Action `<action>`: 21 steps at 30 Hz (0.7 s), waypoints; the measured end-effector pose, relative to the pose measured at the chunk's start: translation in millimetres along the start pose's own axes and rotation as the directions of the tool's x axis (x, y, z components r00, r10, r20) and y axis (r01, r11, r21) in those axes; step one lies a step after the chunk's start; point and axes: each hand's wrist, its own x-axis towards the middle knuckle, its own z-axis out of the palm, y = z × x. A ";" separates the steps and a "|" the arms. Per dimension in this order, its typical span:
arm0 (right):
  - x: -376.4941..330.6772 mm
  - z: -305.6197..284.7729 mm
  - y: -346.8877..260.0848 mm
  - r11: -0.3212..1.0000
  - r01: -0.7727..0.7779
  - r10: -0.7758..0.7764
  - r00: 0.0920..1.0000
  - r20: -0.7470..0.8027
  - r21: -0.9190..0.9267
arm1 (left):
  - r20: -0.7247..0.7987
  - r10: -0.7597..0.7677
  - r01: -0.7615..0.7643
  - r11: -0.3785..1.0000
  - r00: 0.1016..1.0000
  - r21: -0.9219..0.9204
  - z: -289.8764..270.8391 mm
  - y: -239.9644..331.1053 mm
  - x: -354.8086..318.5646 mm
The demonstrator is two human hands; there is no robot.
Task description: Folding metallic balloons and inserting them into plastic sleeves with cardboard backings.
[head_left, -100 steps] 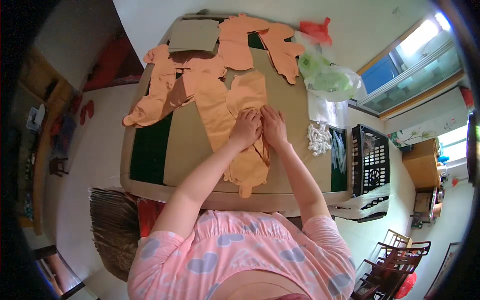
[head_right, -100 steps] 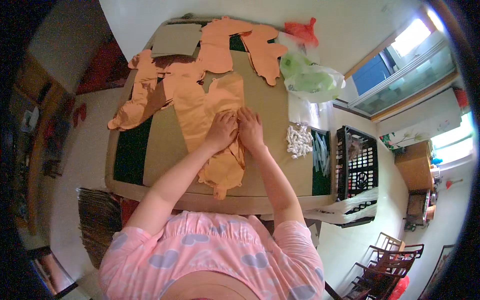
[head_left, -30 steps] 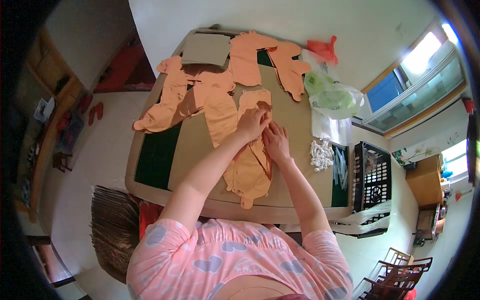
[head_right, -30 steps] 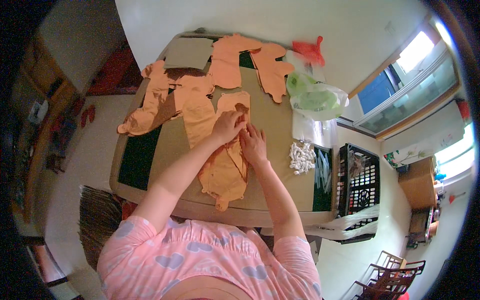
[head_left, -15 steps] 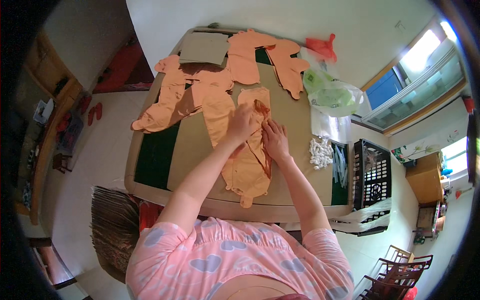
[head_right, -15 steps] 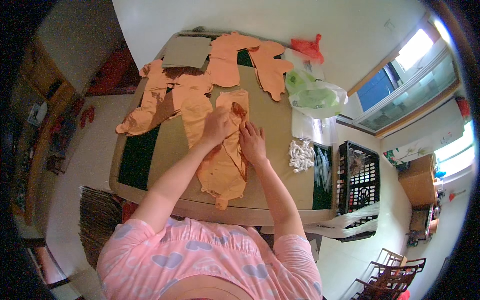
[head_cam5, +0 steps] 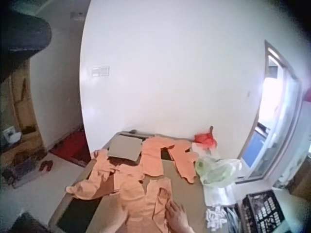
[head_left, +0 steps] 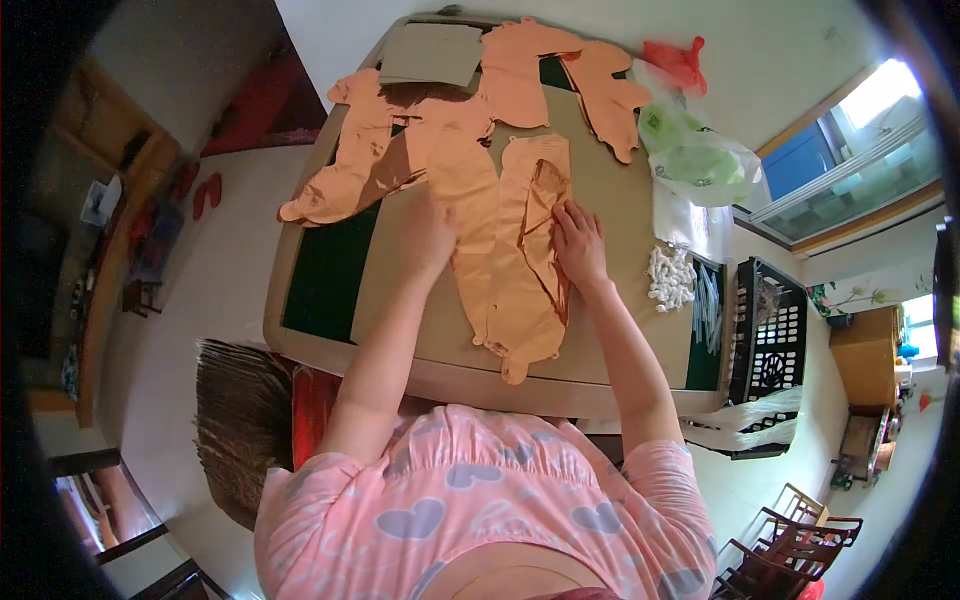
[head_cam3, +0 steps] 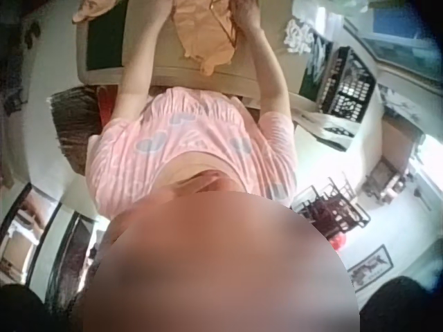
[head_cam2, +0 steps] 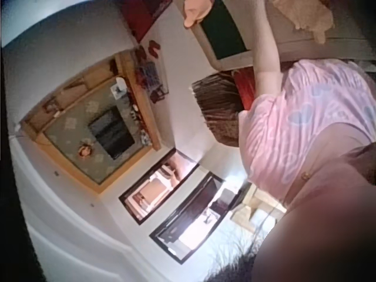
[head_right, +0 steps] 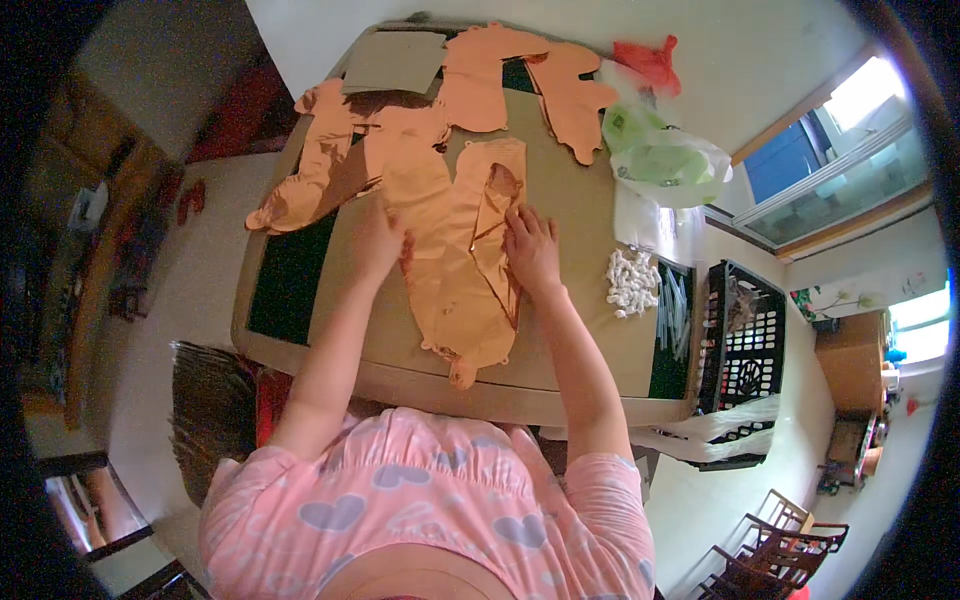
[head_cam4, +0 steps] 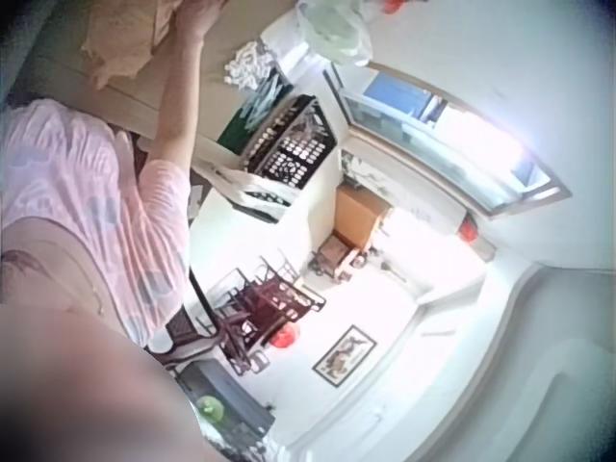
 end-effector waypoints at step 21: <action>0.4 -7.1 -5.0 0.999 0.011 -0.009 0.999 -0.035 0.033 | 0.271 0.501 -0.548 0.825 0.822 0.138 20.6 10.4 -75.8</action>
